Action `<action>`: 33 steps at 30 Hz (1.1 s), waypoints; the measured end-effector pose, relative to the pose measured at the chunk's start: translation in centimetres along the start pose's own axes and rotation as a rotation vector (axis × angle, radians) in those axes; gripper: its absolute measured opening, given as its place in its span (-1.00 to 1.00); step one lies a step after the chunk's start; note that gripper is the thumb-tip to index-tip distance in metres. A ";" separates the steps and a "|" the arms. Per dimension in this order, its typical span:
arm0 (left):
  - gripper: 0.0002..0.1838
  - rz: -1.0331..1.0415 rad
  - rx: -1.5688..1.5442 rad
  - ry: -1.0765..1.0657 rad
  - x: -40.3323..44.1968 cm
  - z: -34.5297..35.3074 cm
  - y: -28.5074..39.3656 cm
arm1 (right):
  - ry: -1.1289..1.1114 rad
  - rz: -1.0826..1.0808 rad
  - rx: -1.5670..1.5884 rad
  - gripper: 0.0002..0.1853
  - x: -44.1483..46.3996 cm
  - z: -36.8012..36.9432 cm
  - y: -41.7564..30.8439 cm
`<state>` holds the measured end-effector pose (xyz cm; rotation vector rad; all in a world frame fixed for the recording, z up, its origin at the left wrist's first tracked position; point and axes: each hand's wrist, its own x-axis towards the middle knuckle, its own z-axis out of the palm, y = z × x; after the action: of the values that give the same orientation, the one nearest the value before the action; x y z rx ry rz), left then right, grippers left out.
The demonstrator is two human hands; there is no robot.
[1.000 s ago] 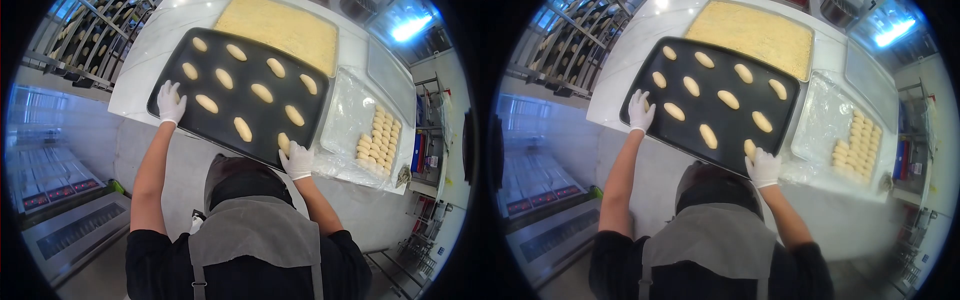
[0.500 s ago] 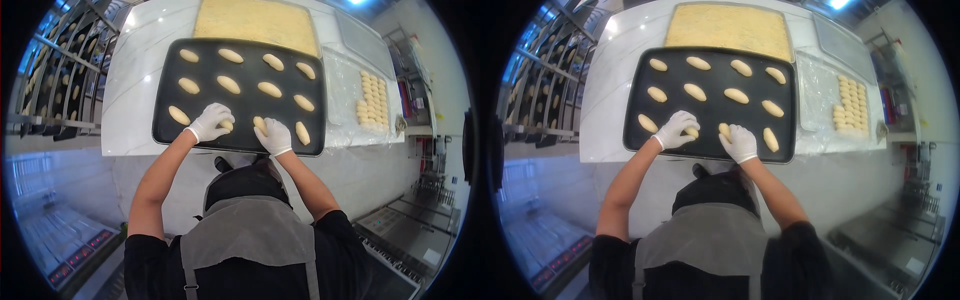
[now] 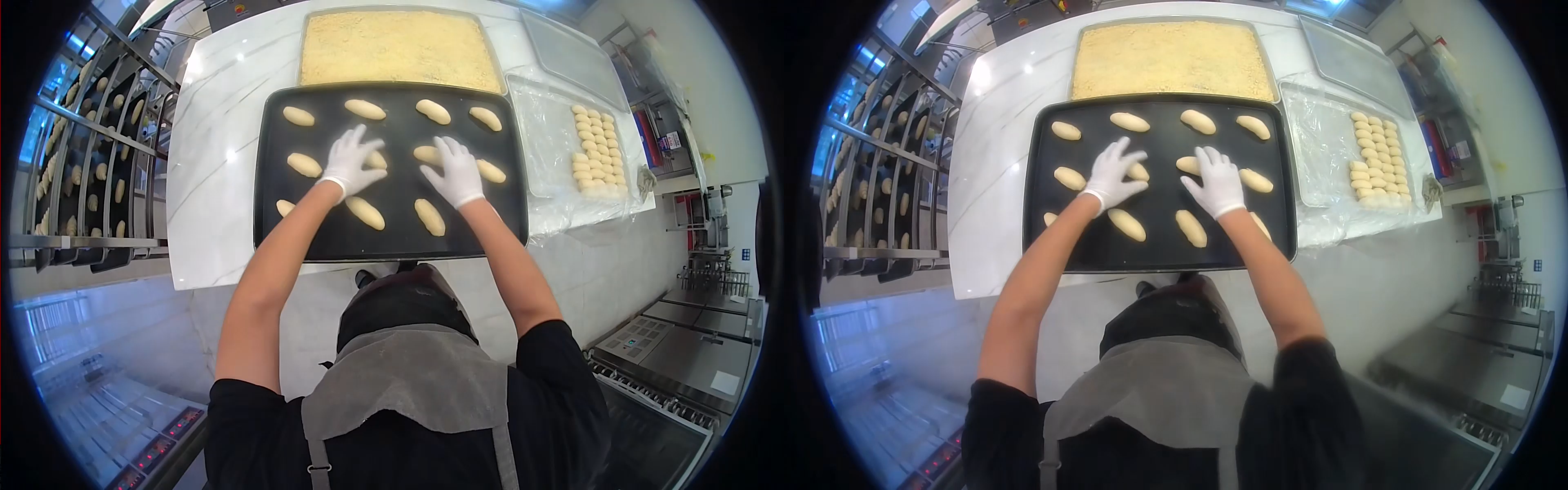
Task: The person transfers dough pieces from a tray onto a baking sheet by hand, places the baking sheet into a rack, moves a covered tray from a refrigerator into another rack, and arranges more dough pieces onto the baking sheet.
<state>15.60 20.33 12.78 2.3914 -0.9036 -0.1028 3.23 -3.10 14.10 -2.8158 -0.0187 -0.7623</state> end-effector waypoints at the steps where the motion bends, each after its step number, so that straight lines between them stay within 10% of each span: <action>1: -0.39 0.026 0.036 0.004 0.0 1.3 0.0 | 0.002 0.002 0.002 -0.43 0.6 1.1 0.7; 4: -0.42 0.083 0.110 0.005 0.9 2.7 -0.1 | -0.406 0.073 0.050 -0.40 1.9 3.6 2.1; 9: -0.46 0.152 0.099 -0.106 1.6 1.7 -0.9 | -0.462 0.160 0.087 -0.42 2.0 1.9 2.3; 12: -0.49 0.157 0.089 -0.104 1.3 1.6 -0.6 | -0.066 0.079 0.072 -0.46 1.3 -2.5 4.4; 19: -0.43 0.155 0.061 0.024 2.1 -0.3 0.5 | -0.443 0.173 0.069 -0.40 -2.5 -4.9 12.4; 25: -0.46 -0.496 0.457 0.443 6.7 -4.6 -7.5 | -0.019 0.209 0.042 -0.48 3.9 -1.2 16.2; 33: -0.36 -0.417 0.406 0.029 7.5 -5.1 -10.9 | -0.177 0.170 -0.092 -0.61 6.1 4.5 18.6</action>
<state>28.99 24.71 12.05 2.9237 -0.4262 -0.0467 12.02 -20.54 9.41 -2.9146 0.2297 -0.4872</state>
